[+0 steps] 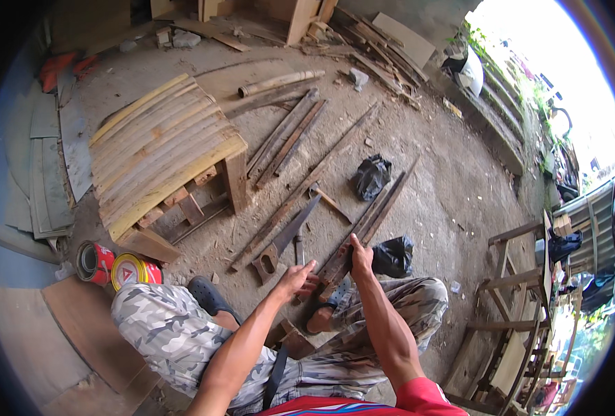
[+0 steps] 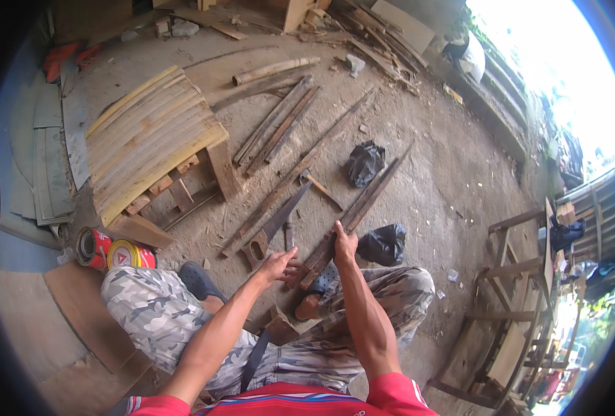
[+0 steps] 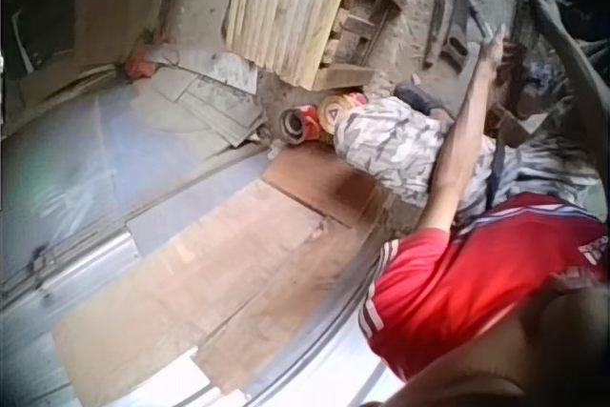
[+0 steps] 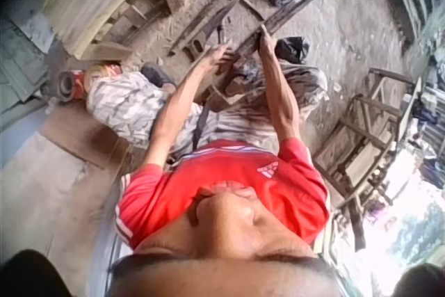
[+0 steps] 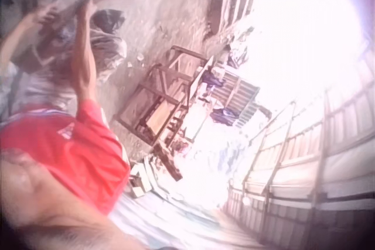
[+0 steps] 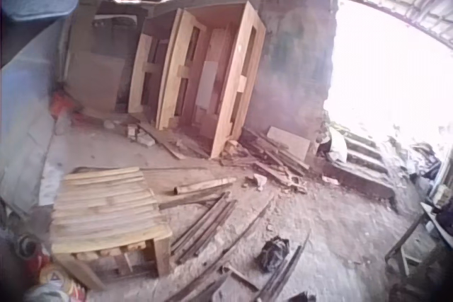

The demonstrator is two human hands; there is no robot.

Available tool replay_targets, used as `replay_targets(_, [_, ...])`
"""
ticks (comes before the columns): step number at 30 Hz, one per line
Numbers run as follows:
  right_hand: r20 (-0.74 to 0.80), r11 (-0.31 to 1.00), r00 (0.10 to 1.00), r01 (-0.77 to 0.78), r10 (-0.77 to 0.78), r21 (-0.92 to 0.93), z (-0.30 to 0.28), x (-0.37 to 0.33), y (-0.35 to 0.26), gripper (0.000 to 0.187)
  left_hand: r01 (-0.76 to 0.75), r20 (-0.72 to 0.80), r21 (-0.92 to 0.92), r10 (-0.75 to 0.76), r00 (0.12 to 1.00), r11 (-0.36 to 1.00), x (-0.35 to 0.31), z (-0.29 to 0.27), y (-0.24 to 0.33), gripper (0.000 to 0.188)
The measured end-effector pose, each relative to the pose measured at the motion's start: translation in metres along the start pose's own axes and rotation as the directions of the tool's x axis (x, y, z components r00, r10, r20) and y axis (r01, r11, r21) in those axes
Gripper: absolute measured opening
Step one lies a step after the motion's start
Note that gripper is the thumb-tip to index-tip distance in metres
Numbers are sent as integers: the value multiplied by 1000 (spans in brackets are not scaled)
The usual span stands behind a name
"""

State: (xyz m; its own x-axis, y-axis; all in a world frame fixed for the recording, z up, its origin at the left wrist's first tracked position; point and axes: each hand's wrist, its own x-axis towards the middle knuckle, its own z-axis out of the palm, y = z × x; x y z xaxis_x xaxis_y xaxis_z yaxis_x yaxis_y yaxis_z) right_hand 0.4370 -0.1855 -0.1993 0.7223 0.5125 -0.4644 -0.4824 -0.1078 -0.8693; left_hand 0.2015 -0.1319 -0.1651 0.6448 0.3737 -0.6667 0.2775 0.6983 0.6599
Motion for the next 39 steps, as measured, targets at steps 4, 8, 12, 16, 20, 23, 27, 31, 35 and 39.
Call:
replay_targets(4, [-284, 891, 934, 73, -219, -448, -63, 36, 35, 34, -23, -114, 58, 29, 993, 998, 19, 1, -35, 54])
replay_targets(8, [-312, 634, 910, -74, -272, -770, -22, -7, 39, 65, 139, -342, 72, -106, 934, 988, 22, -49, -75, 52])
replay_targets(12, [-329, 658, 922, -121, -203, -744, -28, -21, 48, 65, 231, -277, 148, -184, 943, 961, 27, -48, -85, 62])
replay_targets(16, [-312, 753, 919, -26, -241, -658, -55, -4, 66, 64, 100, -53, 267, -89, 995, 959, 32, 8, -57, 67])
replay_targets(20, [-126, 792, 950, 160, -286, -589, -1, -23, 35, 50, -135, 9, 249, 137, 991, 959, 28, 17, -8, 59])
replay_targets(23, [70, 930, 983, 183, -169, -318, 67, -67, -8, 39, -319, -46, 267, 343, 938, 909, 21, -7, 35, 56])
replay_targets(27, [266, 920, 899, 381, -347, -87, 116, -106, -33, 22, -299, -14, 310, 319, 948, 902, -40, -6, 113, 74])
replay_targets(31, [451, 964, 852, 232, -267, 132, 169, -140, -50, 24, -459, -42, 478, 542, 839, 749, -100, -24, 121, 96])
replay_targets(35, [516, 942, 789, 295, -334, 159, 201, -155, -47, 28, -405, -160, 678, 660, 734, 614, -126, -39, 113, 107])
replay_targets(39, [656, 921, 659, 356, -368, 159, 226, -185, -64, 34, -367, -247, 711, 701, 669, 600, -154, -56, 106, 98])
